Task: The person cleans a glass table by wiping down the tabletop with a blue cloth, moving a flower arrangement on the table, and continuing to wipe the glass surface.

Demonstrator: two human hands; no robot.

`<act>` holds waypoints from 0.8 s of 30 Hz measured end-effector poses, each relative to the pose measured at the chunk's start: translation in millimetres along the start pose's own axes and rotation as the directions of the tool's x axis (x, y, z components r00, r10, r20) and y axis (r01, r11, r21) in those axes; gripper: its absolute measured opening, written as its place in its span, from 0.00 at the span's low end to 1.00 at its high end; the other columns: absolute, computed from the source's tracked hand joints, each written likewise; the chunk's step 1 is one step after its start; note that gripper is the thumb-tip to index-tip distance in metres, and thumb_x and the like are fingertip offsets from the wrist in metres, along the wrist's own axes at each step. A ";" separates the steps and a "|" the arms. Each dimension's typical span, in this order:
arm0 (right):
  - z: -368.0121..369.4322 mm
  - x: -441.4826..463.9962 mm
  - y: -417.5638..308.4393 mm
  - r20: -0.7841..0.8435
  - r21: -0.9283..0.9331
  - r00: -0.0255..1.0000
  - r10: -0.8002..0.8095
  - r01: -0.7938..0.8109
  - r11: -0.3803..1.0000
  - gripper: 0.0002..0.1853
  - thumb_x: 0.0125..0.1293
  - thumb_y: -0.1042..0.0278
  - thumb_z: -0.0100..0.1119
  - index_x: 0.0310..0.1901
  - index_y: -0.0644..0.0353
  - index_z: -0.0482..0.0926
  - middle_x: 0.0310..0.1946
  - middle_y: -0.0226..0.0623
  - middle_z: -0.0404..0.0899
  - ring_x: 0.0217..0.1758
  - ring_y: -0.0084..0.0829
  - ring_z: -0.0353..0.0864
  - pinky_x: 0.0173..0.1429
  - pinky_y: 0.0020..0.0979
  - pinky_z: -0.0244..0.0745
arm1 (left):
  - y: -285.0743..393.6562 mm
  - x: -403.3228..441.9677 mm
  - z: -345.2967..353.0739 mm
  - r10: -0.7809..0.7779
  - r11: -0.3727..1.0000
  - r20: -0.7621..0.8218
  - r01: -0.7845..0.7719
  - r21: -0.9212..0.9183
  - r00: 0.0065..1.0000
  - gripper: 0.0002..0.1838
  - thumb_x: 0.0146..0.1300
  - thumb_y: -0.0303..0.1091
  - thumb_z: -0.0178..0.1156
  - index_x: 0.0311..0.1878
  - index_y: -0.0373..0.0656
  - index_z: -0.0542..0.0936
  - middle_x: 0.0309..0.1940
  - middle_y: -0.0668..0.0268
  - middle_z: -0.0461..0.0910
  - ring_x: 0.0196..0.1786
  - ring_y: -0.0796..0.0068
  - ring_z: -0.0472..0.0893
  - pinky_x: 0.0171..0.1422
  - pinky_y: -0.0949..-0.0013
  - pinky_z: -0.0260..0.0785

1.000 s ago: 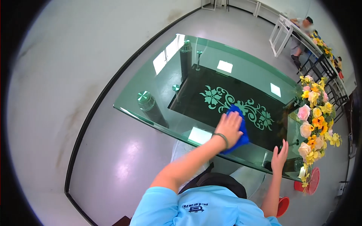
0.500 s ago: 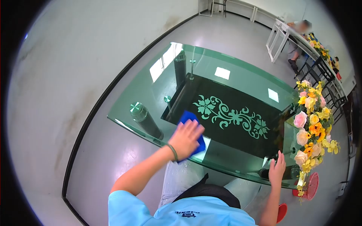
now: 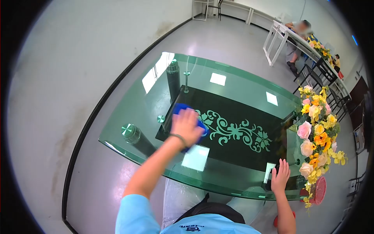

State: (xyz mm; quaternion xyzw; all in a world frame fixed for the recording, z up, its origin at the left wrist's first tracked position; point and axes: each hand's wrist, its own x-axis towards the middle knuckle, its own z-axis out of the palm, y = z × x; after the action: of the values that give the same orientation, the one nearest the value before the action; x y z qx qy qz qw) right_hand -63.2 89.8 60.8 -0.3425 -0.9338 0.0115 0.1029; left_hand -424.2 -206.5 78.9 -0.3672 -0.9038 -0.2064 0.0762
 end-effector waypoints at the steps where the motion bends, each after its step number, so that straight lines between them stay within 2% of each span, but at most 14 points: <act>1: -0.3 -0.2 -0.2 -0.005 0.020 1.000 0.009 -0.009 1.000 0.30 0.71 0.54 0.48 0.72 0.55 0.59 0.72 0.45 0.58 0.77 0.47 0.52 0.77 0.53 0.42 | 28.4 -5.0 32.7 0.170 0.985 -0.125 -0.172 -0.008 0.978 0.33 0.55 0.52 0.59 0.60 0.41 0.70 0.63 0.50 0.66 0.66 0.47 0.63 0.70 0.42 0.53; 2: 0.3 -1.3 -0.3 0.000 0.035 1.000 0.003 -0.003 0.999 0.30 0.71 0.54 0.48 0.72 0.55 0.60 0.72 0.45 0.58 0.77 0.47 0.52 0.77 0.52 0.42 | 72.9 -3.6 12.5 0.207 0.952 0.096 -0.178 -0.247 0.974 0.34 0.57 0.52 0.59 0.63 0.41 0.69 0.66 0.51 0.65 0.70 0.48 0.61 0.72 0.43 0.50; 3: -0.4 -3.1 1.1 0.002 0.048 1.000 0.002 -0.003 0.999 0.30 0.71 0.54 0.48 0.72 0.55 0.60 0.72 0.44 0.58 0.77 0.47 0.52 0.77 0.52 0.42 | 111.1 2.5 12.0 0.265 0.961 0.362 -0.212 -0.179 0.894 0.38 0.61 0.56 0.54 0.69 0.40 0.64 0.71 0.51 0.60 0.75 0.49 0.55 0.77 0.43 0.43; 4: -1.8 -1.1 1.1 -0.009 0.059 1.000 0.000 0.001 0.998 0.30 0.71 0.54 0.48 0.71 0.54 0.60 0.72 0.44 0.58 0.77 0.47 0.52 0.77 0.52 0.42 | 133.3 -10.4 54.2 0.331 0.944 0.246 -0.323 -0.072 0.911 0.41 0.65 0.59 0.49 0.73 0.41 0.60 0.75 0.52 0.54 0.78 0.50 0.50 0.79 0.45 0.37; 5: -2.8 -0.6 1.3 -0.008 0.064 1.000 0.004 -0.003 0.998 0.29 0.71 0.55 0.48 0.71 0.54 0.61 0.72 0.44 0.58 0.76 0.46 0.53 0.77 0.50 0.43 | 144.9 -8.0 63.4 0.367 0.929 0.284 -0.362 -0.071 0.886 0.43 0.66 0.62 0.45 0.75 0.41 0.57 0.76 0.53 0.52 0.78 0.49 0.48 0.79 0.45 0.35; 6: -3.3 1.1 2.1 -0.019 0.073 1.000 -0.008 0.009 0.997 0.29 0.71 0.55 0.48 0.71 0.54 0.61 0.72 0.43 0.59 0.76 0.46 0.53 0.77 0.50 0.43 | 136.9 -1.7 72.8 0.396 0.916 0.214 -0.368 -0.160 0.893 0.41 0.64 0.61 0.49 0.74 0.43 0.60 0.75 0.52 0.54 0.78 0.48 0.49 0.79 0.44 0.37; 8: -0.4 -2.9 6.3 -0.027 0.094 1.000 -0.013 0.016 0.995 0.29 0.71 0.56 0.49 0.71 0.54 0.62 0.72 0.43 0.59 0.76 0.46 0.53 0.77 0.49 0.43 | 93.3 23.0 26.0 0.266 0.959 0.271 -0.225 -0.173 0.925 0.39 0.62 0.58 0.53 0.72 0.45 0.62 0.74 0.52 0.55 0.77 0.49 0.51 0.79 0.43 0.39; 10: -1.8 -1.8 4.4 -0.037 0.093 0.999 -0.012 0.015 0.996 0.29 0.70 0.56 0.49 0.71 0.54 0.62 0.72 0.43 0.60 0.76 0.46 0.54 0.77 0.49 0.43 | 5.9 39.6 15.4 0.031 0.998 0.159 -0.023 -0.050 0.987 0.38 0.61 0.57 0.55 0.71 0.47 0.65 0.74 0.52 0.56 0.77 0.48 0.52 0.78 0.44 0.44; 11: -2.5 -2.4 3.5 -0.040 0.092 0.999 -0.008 0.012 0.996 0.29 0.70 0.56 0.49 0.71 0.54 0.62 0.72 0.43 0.60 0.76 0.46 0.54 0.77 0.49 0.43 | -52.9 38.5 28.7 -0.055 0.996 -0.020 0.057 0.067 0.998 0.38 0.62 0.58 0.54 0.71 0.46 0.65 0.74 0.53 0.57 0.77 0.49 0.52 0.77 0.45 0.45; 14: -4.8 -1.4 0.9 -0.041 0.090 0.999 -0.014 0.017 0.996 0.29 0.70 0.57 0.50 0.70 0.54 0.62 0.71 0.43 0.60 0.76 0.46 0.55 0.77 0.49 0.44 | -161.8 11.4 -36.3 -0.461 0.867 0.000 0.451 0.212 0.887 0.42 0.63 0.63 0.50 0.73 0.45 0.60 0.76 0.54 0.52 0.79 0.51 0.49 0.79 0.45 0.40; 16: -5.2 -1.9 0.4 -0.044 0.080 0.999 0.006 -0.002 0.997 0.28 0.70 0.58 0.50 0.70 0.54 0.62 0.71 0.43 0.60 0.75 0.46 0.55 0.77 0.49 0.45 | -179.8 -24.1 -49.7 -0.491 0.849 -0.048 0.490 0.198 0.870 0.41 0.64 0.60 0.50 0.73 0.42 0.59 0.76 0.51 0.52 0.78 0.48 0.50 0.78 0.44 0.42; 18: -3.5 -1.2 -2.0 -0.049 0.067 0.999 0.010 -0.006 0.998 0.28 0.70 0.59 0.50 0.70 0.54 0.63 0.71 0.43 0.60 0.75 0.46 0.55 0.77 0.49 0.45 | -159.7 -58.0 -46.0 -0.388 0.883 -0.022 0.378 0.277 0.922 0.40 0.66 0.56 0.50 0.73 0.39 0.58 0.75 0.48 0.52 0.77 0.45 0.51 0.76 0.42 0.44; 21: 4.0 -0.1 7.9 -0.078 0.046 0.996 -0.042 0.045 0.998 0.28 0.70 0.59 0.49 0.69 0.55 0.63 0.71 0.44 0.61 0.75 0.47 0.56 0.76 0.48 0.46 | -49.5 -118.0 -68.2 -0.113 0.986 0.190 0.087 0.141 0.975 0.40 0.62 0.54 0.55 0.71 0.38 0.62 0.73 0.45 0.56 0.75 0.41 0.54 0.76 0.40 0.44; 24: 4.3 0.0 10.5 -0.067 0.037 0.996 -0.060 0.063 0.997 0.27 0.72 0.58 0.46 0.70 0.56 0.62 0.71 0.44 0.61 0.75 0.47 0.56 0.76 0.46 0.46 | 2.6 -175.0 -48.9 0.005 0.997 0.082 -0.011 0.075 0.997 0.41 0.65 0.59 0.52 0.72 0.39 0.62 0.73 0.49 0.57 0.76 0.45 0.54 0.78 0.42 0.40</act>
State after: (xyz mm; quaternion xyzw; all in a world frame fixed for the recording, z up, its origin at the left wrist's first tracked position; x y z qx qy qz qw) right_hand -57.4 98.1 55.6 -0.3117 -0.9396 0.0154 0.1407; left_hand -297.3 -336.5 73.3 -0.3758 -0.9118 -0.1565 0.0539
